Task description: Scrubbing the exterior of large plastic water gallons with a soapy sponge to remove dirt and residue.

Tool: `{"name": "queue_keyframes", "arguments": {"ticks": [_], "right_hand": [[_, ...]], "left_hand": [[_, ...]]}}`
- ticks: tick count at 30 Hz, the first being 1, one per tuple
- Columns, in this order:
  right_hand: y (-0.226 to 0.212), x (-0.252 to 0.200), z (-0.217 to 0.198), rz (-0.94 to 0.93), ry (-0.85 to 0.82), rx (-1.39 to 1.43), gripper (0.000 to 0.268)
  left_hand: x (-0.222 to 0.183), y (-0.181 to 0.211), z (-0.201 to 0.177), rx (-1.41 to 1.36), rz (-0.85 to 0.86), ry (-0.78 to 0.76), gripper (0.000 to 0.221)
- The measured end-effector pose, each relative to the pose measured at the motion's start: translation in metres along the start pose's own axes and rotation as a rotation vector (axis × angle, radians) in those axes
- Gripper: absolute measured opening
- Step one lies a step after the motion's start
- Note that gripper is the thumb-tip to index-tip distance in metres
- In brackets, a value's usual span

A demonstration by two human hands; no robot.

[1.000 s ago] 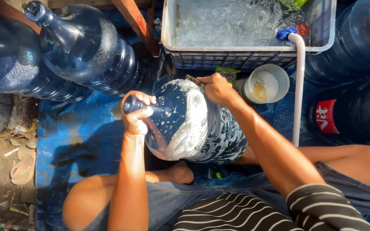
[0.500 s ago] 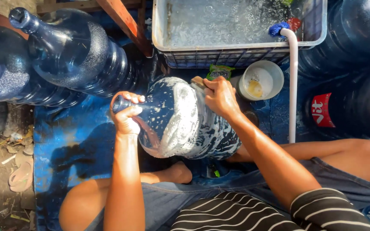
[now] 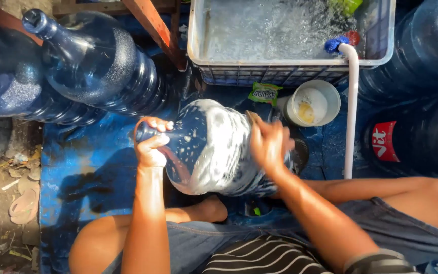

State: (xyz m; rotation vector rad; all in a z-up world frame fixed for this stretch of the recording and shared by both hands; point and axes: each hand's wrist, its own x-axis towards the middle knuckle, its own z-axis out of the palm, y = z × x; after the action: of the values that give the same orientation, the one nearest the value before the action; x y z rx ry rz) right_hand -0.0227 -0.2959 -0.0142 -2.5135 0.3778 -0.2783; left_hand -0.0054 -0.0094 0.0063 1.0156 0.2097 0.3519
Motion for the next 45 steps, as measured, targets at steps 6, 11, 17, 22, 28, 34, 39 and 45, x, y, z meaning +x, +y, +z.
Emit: {"name": "queue_keyframes", "arguments": {"ticks": [6, 11, 17, 22, 28, 34, 39, 45], "right_hand": [[0.012, 0.027, -0.011, 0.091, -0.385, 0.454, 0.038], [0.021, -0.046, -0.05, -0.697, -0.063, 0.477, 0.044], [0.013, -0.027, -0.026, -0.545, -0.072, 0.466, 0.05], [0.028, -0.046, -0.031, -0.706, -0.053, 0.489, 0.043], [0.026, -0.018, -0.031, -0.533, -0.061, 0.519, 0.046], [0.045, -0.035, -0.027, -0.593, -0.007, 0.444, 0.044], [0.033, -0.022, -0.022, -0.49, -0.013, 0.523, 0.053], [0.034, -0.03, -0.03, -0.634, 0.001, 0.54, 0.035]], "left_hand": [[-0.007, 0.017, 0.053, 0.321, 0.038, 0.347, 0.041], [0.005, 0.009, 0.029, 0.362, -0.146, 0.762, 0.05], [0.012, -0.015, -0.01, 0.337, -0.23, 0.855, 0.065], [0.014, 0.01, 0.002, 0.181, -0.22, 0.61, 0.044], [-0.001, 0.017, 0.011, 0.008, -0.055, 0.054, 0.049], [0.002, 0.014, 0.001, -0.038, 0.008, -0.099, 0.048], [0.006, 0.003, 0.002, 0.022, 0.054, -0.064, 0.049], [-0.001, 0.021, 0.037, 0.263, 0.069, 0.516, 0.038]]}}
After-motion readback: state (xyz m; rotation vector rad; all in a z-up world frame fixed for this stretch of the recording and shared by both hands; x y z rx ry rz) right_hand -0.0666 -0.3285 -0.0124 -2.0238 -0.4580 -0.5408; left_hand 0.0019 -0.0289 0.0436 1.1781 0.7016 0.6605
